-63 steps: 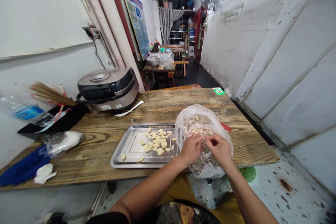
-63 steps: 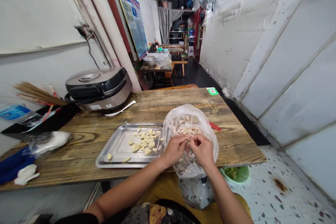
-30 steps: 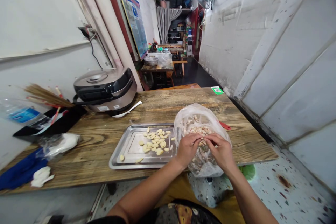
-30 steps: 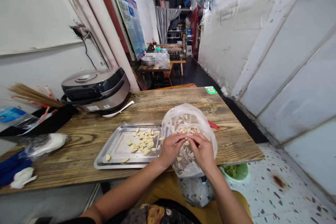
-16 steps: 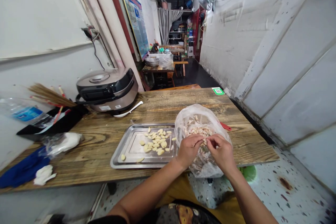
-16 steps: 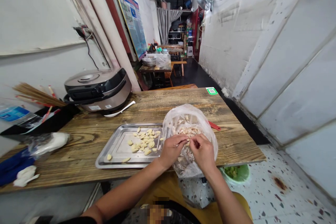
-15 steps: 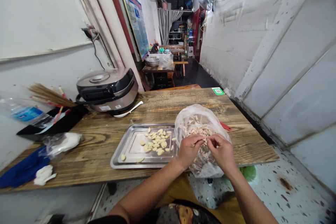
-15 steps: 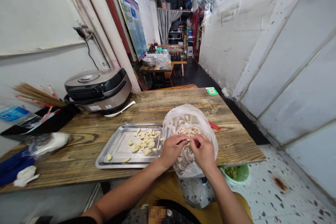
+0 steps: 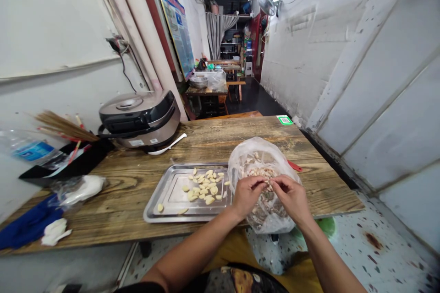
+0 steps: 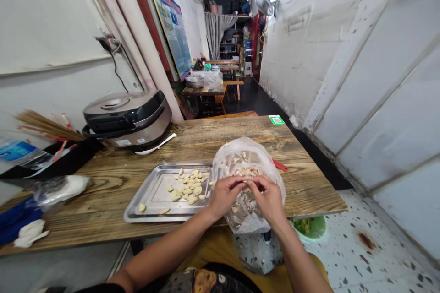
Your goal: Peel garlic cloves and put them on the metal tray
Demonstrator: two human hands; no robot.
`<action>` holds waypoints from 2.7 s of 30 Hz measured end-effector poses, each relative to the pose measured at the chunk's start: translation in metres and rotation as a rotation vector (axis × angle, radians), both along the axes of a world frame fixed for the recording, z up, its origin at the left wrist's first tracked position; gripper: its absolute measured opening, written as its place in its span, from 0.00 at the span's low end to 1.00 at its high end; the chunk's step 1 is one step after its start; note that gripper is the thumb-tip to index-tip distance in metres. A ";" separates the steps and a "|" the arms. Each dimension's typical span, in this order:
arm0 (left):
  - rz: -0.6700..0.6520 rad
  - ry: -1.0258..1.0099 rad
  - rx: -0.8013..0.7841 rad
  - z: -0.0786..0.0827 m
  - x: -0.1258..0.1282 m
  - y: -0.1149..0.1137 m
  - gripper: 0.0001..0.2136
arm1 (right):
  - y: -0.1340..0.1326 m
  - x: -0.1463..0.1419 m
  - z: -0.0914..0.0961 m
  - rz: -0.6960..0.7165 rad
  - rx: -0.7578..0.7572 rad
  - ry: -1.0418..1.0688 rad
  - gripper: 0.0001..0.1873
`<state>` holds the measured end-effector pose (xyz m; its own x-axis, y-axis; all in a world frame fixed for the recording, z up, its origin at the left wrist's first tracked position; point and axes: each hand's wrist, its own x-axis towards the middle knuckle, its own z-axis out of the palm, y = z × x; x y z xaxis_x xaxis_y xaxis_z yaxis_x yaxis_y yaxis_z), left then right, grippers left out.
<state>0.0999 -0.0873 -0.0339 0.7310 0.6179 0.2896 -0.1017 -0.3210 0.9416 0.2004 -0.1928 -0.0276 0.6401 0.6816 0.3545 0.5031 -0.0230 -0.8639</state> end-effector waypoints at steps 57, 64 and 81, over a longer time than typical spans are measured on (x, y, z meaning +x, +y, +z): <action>-0.242 -0.069 -1.119 0.004 0.002 0.010 0.09 | 0.005 -0.009 -0.015 0.035 0.110 -0.006 0.10; -0.180 -0.013 -0.986 0.008 0.000 0.006 0.11 | 0.003 -0.014 -0.010 -0.014 0.067 -0.397 0.07; -0.246 -0.013 -0.841 0.006 -0.001 0.010 0.15 | 0.000 0.011 -0.023 -0.031 -0.042 -0.017 0.11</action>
<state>0.0987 -0.0769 -0.0274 0.8712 0.4560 -0.1818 -0.0893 0.5114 0.8547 0.2113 -0.1932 -0.0501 0.6551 0.6761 0.3373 0.5164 -0.0748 -0.8531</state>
